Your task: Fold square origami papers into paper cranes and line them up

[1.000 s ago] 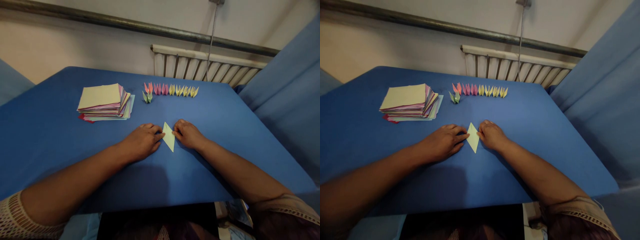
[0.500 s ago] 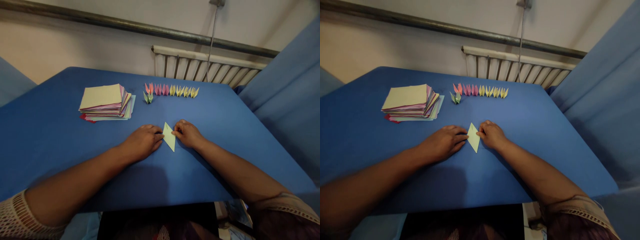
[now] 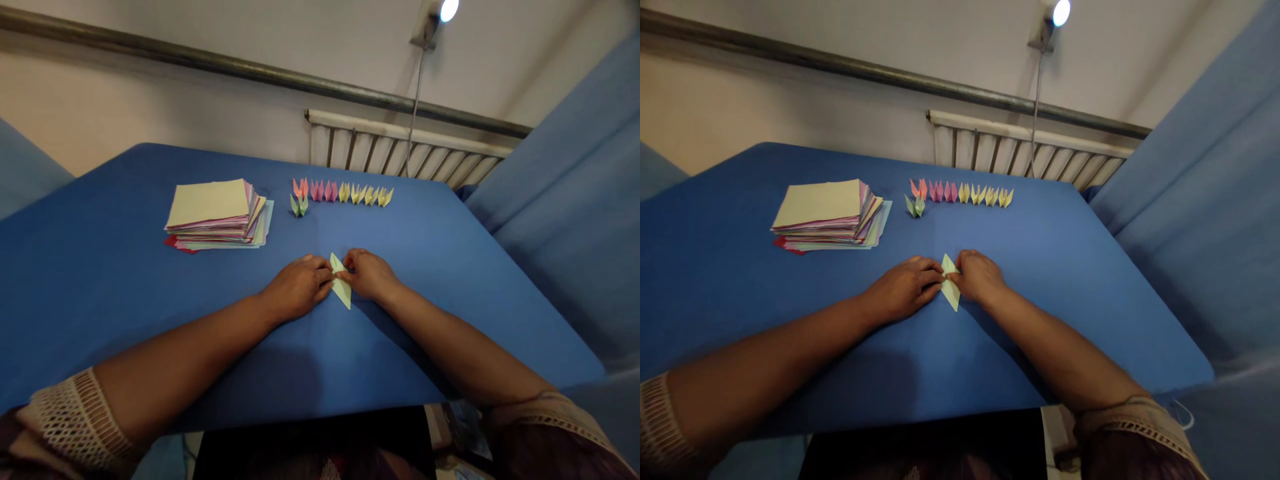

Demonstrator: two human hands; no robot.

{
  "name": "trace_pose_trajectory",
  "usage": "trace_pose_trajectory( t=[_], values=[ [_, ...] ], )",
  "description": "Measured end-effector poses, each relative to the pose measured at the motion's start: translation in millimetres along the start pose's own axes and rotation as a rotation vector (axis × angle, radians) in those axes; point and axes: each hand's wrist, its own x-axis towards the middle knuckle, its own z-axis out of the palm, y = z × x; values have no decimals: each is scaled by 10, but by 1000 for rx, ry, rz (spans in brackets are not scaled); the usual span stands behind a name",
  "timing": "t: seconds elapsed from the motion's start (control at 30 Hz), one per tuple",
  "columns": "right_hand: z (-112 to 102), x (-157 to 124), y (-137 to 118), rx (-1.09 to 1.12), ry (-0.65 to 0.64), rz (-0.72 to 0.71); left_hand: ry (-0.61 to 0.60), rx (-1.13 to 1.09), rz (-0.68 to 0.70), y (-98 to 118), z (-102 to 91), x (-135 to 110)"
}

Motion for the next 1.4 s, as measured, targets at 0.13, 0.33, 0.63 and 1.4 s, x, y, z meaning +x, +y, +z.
trace_pose_trajectory(
  t=[0.13, 0.33, 0.63, 1.4],
  values=[
    [-38, -38, -87, -12, 5, 49, 43, -40, -3, -36, 50, 14],
    [32, -46, -110, 153, -5, 140, 66, -107, -17, -68, 64, 17],
    [161, 48, -141, 1346, 150, 172, 400, -999, -561, -26, 144, 156],
    [97, -79, -171, 1317, -123, 93, 321, -1209, -586, -44, 27, 142]
  ],
)
